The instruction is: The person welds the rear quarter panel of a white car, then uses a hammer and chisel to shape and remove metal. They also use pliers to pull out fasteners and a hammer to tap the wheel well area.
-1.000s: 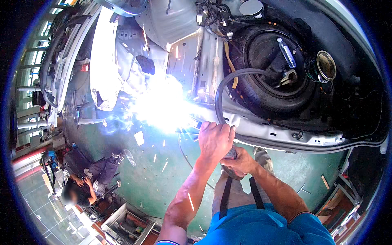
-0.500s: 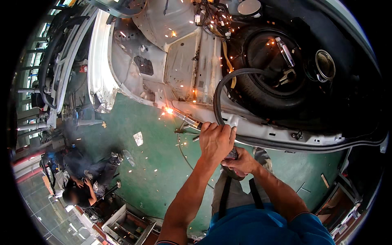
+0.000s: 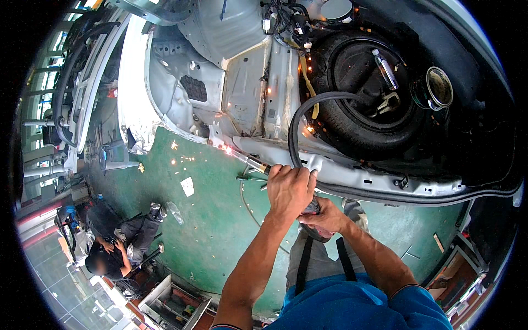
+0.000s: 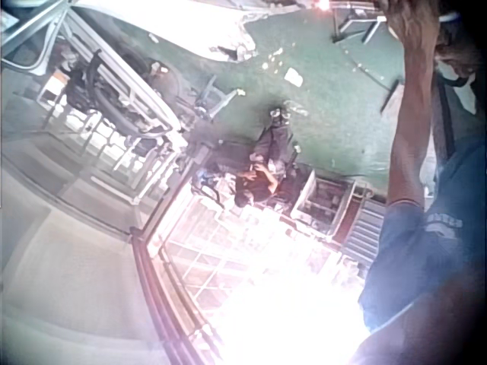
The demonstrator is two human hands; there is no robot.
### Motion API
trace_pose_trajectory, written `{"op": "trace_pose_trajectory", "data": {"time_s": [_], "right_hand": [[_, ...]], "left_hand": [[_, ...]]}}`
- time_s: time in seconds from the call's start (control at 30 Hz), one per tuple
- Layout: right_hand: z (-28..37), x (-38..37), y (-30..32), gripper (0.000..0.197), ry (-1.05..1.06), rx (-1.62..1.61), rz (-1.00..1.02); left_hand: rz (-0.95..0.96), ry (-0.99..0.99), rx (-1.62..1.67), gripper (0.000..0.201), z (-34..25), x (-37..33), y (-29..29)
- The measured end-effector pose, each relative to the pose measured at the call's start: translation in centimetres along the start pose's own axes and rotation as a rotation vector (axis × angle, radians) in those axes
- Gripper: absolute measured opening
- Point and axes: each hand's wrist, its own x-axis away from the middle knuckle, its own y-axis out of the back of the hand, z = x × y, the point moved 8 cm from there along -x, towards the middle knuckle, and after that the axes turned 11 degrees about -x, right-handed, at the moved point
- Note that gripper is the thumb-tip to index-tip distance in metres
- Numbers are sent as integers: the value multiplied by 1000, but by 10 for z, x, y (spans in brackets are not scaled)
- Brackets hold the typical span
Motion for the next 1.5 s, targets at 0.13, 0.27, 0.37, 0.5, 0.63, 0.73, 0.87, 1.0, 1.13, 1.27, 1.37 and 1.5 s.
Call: {"op": "trace_pose_trajectory", "data": {"time_s": [0.13,0.27,0.37,0.5,0.63,0.73,0.87,1.0,1.13,1.27,1.37,1.5], "right_hand": [[2,1,0,36,-1,-18,-10],[-2,3,-2,34,-104,-143,8],[15,6,-9,31,-18,-211,1],[1,1,-6,24,17,-149,9],[1,-2,-5,24,35,-149,37],[1,0,-2,30,84,-115,56],[-4,3,1,31,33,-77,41],[-11,2,5,32,22,-53,29],[-6,1,4,34,75,-46,15],[-12,-1,5,34,51,-57,7],[-14,-2,5,35,79,-48,4],[-17,0,5,37,23,-40,-3]], "left_hand": [[10,-1,-10,24,0,-1,-1],[7,-13,-217,25,-3,20,-19],[75,79,-45,25,3,5,-9],[21,15,-34,25,1,0,1],[2,9,-24,25,0,1,-1],[-5,3,-27,26,-2,3,0],[-4,0,9,26,-4,4,1],[9,-12,8,26,-7,1,3],[8,-7,9,27,-5,1,2],[9,-7,9,27,-4,2,1],[16,-9,6,26,-4,2,2],[0,-22,5,26,-5,1,7]]}}
